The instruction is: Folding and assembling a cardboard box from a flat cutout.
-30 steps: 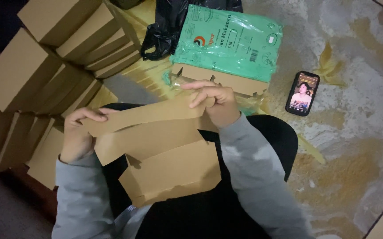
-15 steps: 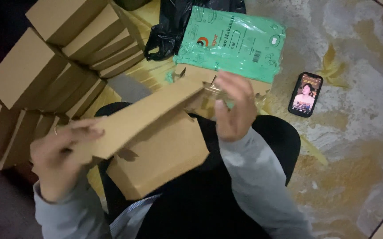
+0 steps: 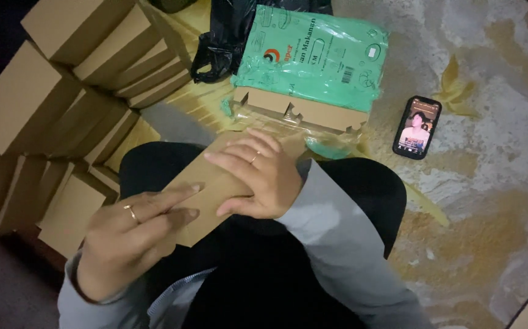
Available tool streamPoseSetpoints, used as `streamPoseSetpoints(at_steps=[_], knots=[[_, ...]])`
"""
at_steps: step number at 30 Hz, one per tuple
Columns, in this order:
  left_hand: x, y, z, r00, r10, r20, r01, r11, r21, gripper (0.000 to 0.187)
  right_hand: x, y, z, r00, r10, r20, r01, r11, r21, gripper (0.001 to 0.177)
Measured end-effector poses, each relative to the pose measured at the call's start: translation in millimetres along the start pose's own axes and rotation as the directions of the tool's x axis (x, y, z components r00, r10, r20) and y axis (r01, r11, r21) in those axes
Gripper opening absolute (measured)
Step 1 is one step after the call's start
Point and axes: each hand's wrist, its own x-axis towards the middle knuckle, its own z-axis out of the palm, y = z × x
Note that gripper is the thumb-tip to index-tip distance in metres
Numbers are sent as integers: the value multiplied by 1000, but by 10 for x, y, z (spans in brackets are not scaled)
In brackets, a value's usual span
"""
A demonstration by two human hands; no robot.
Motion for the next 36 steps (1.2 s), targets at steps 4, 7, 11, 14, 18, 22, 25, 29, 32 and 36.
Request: streamPoseSetpoints(at_steps=[4,7,11,14,18,22,25,29,32,36], knots=[[-133,-71,2,997,-50,51,51,998,-25,20,43,-55,97,979,-85,-186,75,996,-57,73],[-99,25,14,998,-67,13,68,989,-128,12,-7,-83,84,957,-137,-257,101,984,-149,68],[-25,150,50,945,-325,-46,308,927,-214,20,-104,-50,-15,961,-199,-190,168,972,-164,66],[-89,125,24,924,-381,-41,325,837,-440,37,-193,-20,11,958,-204,-200,160,964,-214,66],[-69,99,46,925,-379,-35,365,909,-202,59,-194,-21,11,943,-250,-221,181,940,-289,59],[-16,170,142,937,-323,-131,316,946,-71,17,-240,13,35,954,-236,-185,175,939,-296,58],[-30,212,151,939,-286,-194,290,957,-7,14,-327,126,62,988,-111,-111,78,961,-266,63],[-69,224,36,921,-289,-262,311,949,44,15,-279,211,-10,961,41,-273,-160,888,-431,70],[-88,253,-75,916,-296,-271,321,946,52,14,-244,260,-106,879,-58,-473,-191,866,-462,65],[-256,168,-180,909,-371,-191,375,927,-13,15,-320,287,-180,881,217,-421,-412,791,-453,77]])
